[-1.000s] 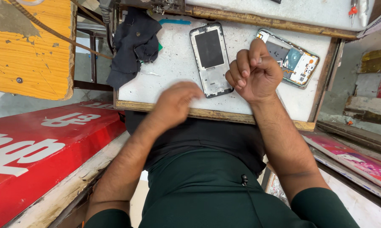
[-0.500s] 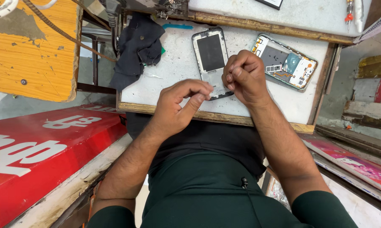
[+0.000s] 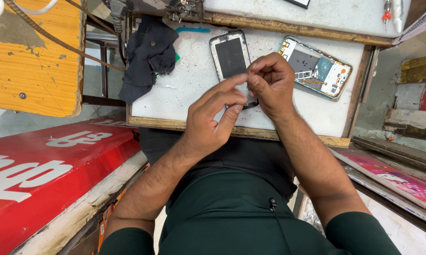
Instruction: The person handles a disassembled smartphone, peels off a small adhesive strip, and wipes the phone frame and workbench with a dark cloth. The person then places the phone frame on the table next to another disassembled phone.
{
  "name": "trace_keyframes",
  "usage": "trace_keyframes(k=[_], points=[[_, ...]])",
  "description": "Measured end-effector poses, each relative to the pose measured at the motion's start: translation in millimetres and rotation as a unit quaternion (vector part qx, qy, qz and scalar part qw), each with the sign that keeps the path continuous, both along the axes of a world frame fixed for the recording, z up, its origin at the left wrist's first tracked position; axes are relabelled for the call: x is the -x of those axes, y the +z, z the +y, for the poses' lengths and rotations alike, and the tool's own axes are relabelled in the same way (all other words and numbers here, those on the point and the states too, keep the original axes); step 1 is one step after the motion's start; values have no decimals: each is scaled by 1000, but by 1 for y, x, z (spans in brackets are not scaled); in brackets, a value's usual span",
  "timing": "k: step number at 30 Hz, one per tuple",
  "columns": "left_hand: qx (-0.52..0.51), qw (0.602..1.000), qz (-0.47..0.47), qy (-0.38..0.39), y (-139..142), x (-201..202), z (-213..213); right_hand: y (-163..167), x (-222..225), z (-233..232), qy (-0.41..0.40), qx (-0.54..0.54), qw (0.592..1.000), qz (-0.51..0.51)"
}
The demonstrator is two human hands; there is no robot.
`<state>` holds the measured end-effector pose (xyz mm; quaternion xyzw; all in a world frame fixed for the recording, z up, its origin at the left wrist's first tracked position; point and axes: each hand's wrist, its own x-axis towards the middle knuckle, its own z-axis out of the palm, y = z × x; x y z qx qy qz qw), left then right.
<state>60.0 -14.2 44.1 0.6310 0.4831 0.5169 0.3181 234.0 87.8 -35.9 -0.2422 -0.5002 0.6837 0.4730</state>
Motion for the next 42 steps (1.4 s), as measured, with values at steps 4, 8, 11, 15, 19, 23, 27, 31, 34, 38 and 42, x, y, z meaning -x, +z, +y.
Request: trace_keyframes(k=[4, 8, 11, 15, 19, 23, 27, 31, 34, 38, 42], points=[[-81, 991, 102, -5, -3, -15, 2, 4, 2, -1, -11, -29, 1000, -3], [-127, 981, 135, -49, -10, -30, -7, 6, 2, 4, -30, 26, 999, 38], [-27, 996, 74, -47, -14, -27, -12, 4, -1, 3, -5, 43, 998, 40], [130, 988, -70, -38, -9, -7, -10, -2, -2, -4, 5, -58, 997, -45], [113, 980, -164, -21, 1, 9, 3, -4, 0, -7, 18, -85, 993, -82], [173, 939, -297, -20, 2, 11, 19, -4, 1, -7, 49, -23, 997, -56], [219, 899, -378, -40, -7, 11, 28, -2, 0, -6, 60, -6, 997, -55], [244, 878, -408, -54, -13, 14, 28, 1, 1, -5, 70, -2, 996, -60], [253, 871, -418, -57, -14, 15, 28, 3, 2, -5, 76, 7, 995, -59], [256, 869, -420, -58, -15, 14, 28, 1, 0, -5, 73, 13, 995, -67], [264, 860, -432, -66, -16, 13, 27, -4, -1, -5, 69, -8, 995, -69]])
